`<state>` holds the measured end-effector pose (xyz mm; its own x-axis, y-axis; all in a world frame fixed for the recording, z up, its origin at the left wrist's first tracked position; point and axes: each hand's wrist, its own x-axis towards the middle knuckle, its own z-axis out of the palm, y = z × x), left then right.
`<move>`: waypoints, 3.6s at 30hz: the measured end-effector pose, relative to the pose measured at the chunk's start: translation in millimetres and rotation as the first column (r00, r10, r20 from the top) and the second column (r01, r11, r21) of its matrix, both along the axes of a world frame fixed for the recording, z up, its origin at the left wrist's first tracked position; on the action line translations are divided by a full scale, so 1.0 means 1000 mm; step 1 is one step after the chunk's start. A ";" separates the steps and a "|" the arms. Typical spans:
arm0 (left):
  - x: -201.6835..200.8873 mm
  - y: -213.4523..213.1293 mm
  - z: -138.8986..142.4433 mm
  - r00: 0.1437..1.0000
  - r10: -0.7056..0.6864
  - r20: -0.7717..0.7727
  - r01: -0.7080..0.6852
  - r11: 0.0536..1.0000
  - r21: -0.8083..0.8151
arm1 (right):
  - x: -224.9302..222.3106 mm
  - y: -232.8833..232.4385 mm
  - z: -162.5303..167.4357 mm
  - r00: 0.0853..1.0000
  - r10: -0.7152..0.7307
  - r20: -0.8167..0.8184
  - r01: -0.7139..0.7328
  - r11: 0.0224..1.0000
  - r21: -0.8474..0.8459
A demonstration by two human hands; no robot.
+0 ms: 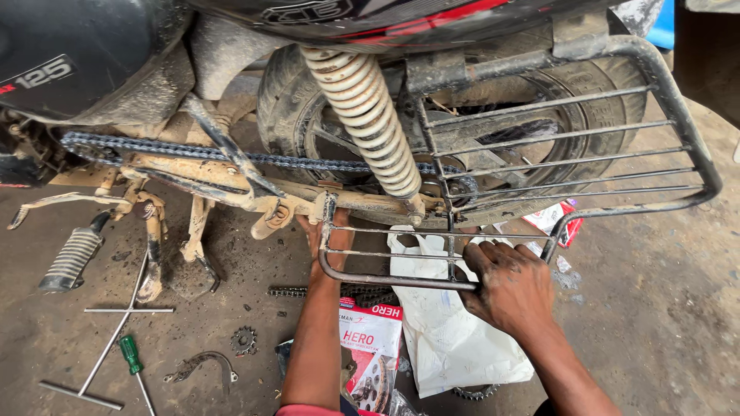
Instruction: The person sits on the ground and works on the rear wheel area of a motorcycle, manipulating the chain and sprocket with their hands. They adjust the chain tension and position while handling the rear wheel and surrounding components.
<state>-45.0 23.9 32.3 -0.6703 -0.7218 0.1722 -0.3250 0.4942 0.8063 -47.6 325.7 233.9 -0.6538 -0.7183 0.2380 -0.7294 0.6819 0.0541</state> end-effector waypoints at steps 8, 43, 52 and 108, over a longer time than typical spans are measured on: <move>0.000 -0.005 -0.011 0.994 -0.069 0.090 0.054 0.984 0.168 | 0.002 0.003 0.001 1.000 0.017 -0.003 -0.017 1.000 0.006; -0.008 0.005 -0.020 0.991 0.044 0.130 0.036 0.829 -0.558 | 0.007 0.001 0.012 0.999 0.028 0.043 -0.026 0.999 -0.041; -0.011 -0.005 -0.043 0.881 -0.248 -0.404 0.376 0.883 0.279 | 0.007 0.002 0.011 0.999 0.032 0.042 -0.030 0.998 -0.047; 0.001 0.003 -0.033 0.987 -0.102 0.122 0.128 0.965 -0.229 | 0.009 0.001 0.014 0.997 0.014 0.071 -0.012 0.999 -0.030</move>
